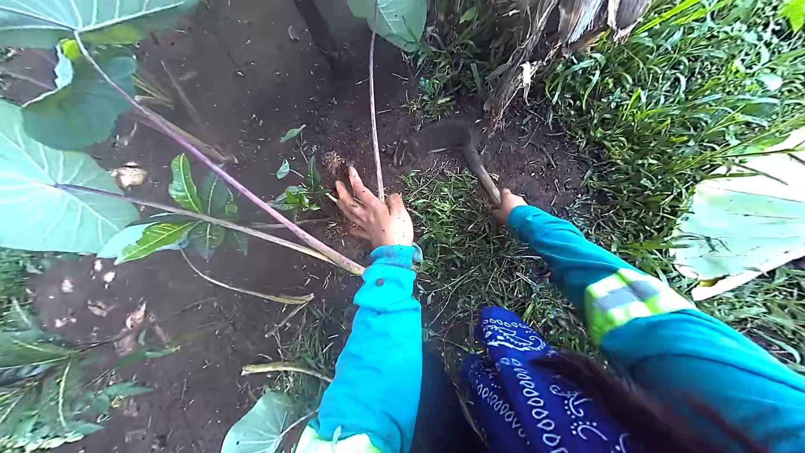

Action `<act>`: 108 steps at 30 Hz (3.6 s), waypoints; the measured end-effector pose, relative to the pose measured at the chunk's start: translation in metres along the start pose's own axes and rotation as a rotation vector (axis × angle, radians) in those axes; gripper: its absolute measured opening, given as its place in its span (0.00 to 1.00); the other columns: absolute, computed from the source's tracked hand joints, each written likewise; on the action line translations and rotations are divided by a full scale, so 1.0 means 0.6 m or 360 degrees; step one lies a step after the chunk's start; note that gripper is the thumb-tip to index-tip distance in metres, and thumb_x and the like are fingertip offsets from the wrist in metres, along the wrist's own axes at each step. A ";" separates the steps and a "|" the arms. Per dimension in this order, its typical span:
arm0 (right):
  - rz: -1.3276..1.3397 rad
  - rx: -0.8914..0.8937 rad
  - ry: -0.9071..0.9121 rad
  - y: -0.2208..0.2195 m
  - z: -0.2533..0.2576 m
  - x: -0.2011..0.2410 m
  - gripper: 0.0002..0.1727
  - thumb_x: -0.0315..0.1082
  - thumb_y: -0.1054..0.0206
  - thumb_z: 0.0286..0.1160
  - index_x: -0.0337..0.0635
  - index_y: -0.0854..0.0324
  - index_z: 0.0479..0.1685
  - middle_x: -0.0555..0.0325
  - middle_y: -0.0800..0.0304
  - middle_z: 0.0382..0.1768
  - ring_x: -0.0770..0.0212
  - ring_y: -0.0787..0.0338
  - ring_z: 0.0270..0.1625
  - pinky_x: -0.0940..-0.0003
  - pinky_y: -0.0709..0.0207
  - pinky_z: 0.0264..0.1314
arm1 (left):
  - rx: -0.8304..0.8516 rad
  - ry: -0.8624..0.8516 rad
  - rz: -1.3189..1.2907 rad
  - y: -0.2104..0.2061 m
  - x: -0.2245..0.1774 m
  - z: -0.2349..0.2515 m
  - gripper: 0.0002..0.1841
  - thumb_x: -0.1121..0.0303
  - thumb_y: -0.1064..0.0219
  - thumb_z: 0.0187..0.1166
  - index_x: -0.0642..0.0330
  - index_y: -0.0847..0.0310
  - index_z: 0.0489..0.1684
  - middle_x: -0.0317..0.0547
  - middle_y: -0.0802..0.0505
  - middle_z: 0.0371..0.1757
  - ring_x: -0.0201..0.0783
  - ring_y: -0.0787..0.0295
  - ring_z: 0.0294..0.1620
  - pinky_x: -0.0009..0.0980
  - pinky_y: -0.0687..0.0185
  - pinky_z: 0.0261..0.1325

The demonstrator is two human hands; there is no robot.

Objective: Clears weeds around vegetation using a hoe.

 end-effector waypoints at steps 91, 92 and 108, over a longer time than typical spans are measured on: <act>0.0151 0.0048 0.0101 -0.040 0.043 -0.052 0.35 0.31 0.24 0.69 0.34 0.29 0.79 0.26 0.15 0.62 0.28 0.13 0.64 0.26 0.23 0.66 | -0.0388 -0.0560 -0.0347 -0.059 0.049 0.050 0.42 0.66 0.42 0.81 0.51 0.62 0.98 0.62 0.58 0.96 0.65 0.58 0.94 0.68 0.51 0.85; -0.0035 0.0050 0.0182 -0.039 0.040 -0.093 0.36 0.30 0.22 0.66 0.36 0.28 0.79 0.26 0.13 0.59 0.25 0.13 0.64 0.22 0.24 0.65 | -0.0404 -0.0534 -0.0326 -0.049 0.056 0.052 0.42 0.66 0.43 0.82 0.50 0.62 0.98 0.61 0.58 0.97 0.63 0.56 0.94 0.65 0.49 0.85; -0.0143 0.0011 0.0261 -0.027 -0.008 -0.137 0.36 0.29 0.22 0.65 0.38 0.26 0.79 0.26 0.11 0.55 0.23 0.12 0.60 0.19 0.24 0.61 | 0.0286 -0.0616 -0.0402 -0.150 0.062 0.115 0.34 0.72 0.47 0.87 0.58 0.54 0.95 0.63 0.34 0.90 0.60 0.31 0.85 0.54 0.30 0.80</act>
Point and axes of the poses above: each hand's wrist, its own z-axis towards the middle knuckle, its own y-axis out of the back of the hand, x = y × z, the point moved 6 cm from there along z, towards the middle knuckle
